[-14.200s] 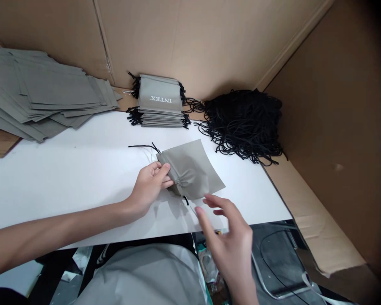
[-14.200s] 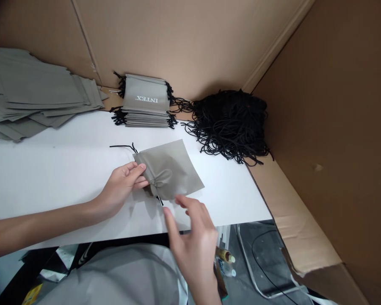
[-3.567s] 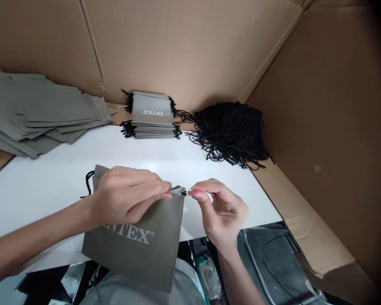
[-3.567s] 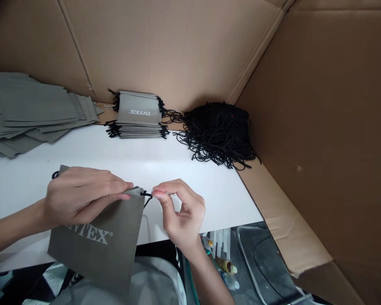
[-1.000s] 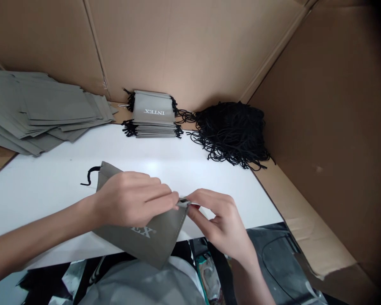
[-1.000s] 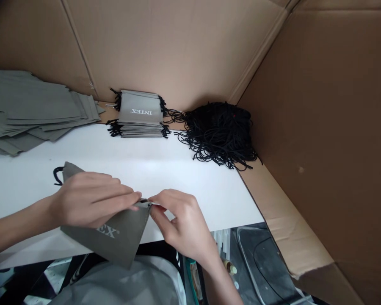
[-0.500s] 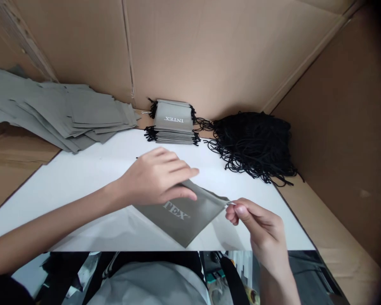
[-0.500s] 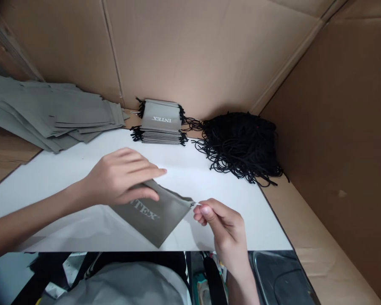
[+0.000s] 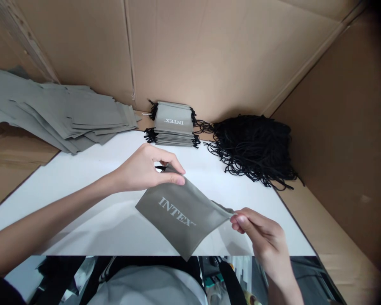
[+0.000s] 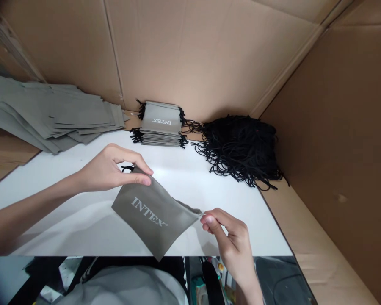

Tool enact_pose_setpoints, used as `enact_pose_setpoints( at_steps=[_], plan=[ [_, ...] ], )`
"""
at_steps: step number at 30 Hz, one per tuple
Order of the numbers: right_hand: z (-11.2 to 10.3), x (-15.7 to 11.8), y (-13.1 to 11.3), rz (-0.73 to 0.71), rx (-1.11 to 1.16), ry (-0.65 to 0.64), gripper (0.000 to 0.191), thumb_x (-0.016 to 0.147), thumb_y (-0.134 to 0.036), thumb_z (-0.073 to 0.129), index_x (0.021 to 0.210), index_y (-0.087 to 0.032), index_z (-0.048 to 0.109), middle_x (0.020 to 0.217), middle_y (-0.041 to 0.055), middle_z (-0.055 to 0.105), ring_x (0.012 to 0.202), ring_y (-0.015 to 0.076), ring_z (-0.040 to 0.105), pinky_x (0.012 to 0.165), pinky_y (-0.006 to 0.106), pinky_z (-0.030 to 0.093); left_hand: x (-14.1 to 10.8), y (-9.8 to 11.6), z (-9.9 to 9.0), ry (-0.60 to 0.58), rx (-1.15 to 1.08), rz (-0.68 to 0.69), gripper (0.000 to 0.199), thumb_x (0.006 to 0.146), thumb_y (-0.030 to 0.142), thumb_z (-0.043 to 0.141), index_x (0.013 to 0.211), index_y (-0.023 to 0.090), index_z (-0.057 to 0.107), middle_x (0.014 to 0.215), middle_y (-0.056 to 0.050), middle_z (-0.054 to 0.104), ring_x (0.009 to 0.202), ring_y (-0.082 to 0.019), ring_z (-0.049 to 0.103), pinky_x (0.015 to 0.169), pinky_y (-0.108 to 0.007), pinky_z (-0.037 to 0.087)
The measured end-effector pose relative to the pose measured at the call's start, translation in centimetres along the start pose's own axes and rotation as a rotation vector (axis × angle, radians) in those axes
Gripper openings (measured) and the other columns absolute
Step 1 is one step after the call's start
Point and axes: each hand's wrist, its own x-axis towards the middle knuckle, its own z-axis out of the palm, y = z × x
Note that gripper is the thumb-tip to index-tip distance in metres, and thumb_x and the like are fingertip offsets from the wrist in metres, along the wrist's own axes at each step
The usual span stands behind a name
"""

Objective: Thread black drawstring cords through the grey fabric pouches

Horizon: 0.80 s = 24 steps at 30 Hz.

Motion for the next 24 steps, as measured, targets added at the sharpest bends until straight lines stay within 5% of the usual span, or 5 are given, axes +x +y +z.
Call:
enact_pose_setpoints(
  at_steps=[9,17,20,24],
  plan=[
    [0.5,0.2,-0.6,-0.074,-0.106,-0.030,0.032,0.097,-0.034,0.056,0.070,-0.020,0.065,0.064,0.0004,0.060,0.059,0.0144,0.054,0.055,0.025,0.042,0.0,-0.1,-0.2,-0.044,-0.033,-0.046,0.010,0.076,0.029,0.081,0.076,0.020,0.078,0.078,0.001,0.078,0.073,-0.014,0.073,0.063,-0.019,0.053],
    [1.0,0.4,0.1,0.015,-0.160,-0.069,0.038,0.099,-0.042,0.051,0.071,-0.020,0.064,0.065,0.0013,0.064,0.062,0.0164,0.059,0.057,0.026,0.047,-0.4,-0.8,1.3,0.034,-0.078,-0.062,0.013,0.074,0.029,0.084,0.077,0.019,0.077,0.079,0.001,0.078,0.075,-0.015,0.073,0.068,-0.021,0.055],
    [-0.2,1.1,0.0,-0.001,-0.364,-0.081,0.030,0.098,-0.044,0.053,0.094,-0.022,0.073,0.104,0.0075,0.073,0.099,0.0255,0.067,0.085,0.036,0.052,-0.7,-0.8,2.7,0.103,-0.023,0.076,0.011,0.075,0.025,0.083,0.081,0.019,0.076,0.081,0.001,0.078,0.074,-0.014,0.073,0.070,-0.020,0.056],
    [-0.9,2.1,-2.6,-0.285,-0.539,0.210,0.039,0.101,-0.040,0.050,0.134,-0.022,0.058,0.139,0.0114,0.058,0.130,0.0282,0.052,0.105,0.043,0.042,-0.9,-0.7,4.5,0.171,0.089,0.448,0.017,0.083,0.018,0.076,0.099,0.018,0.070,0.087,-0.001,0.078,0.072,-0.012,0.070,0.072,-0.021,0.056]
  ],
)
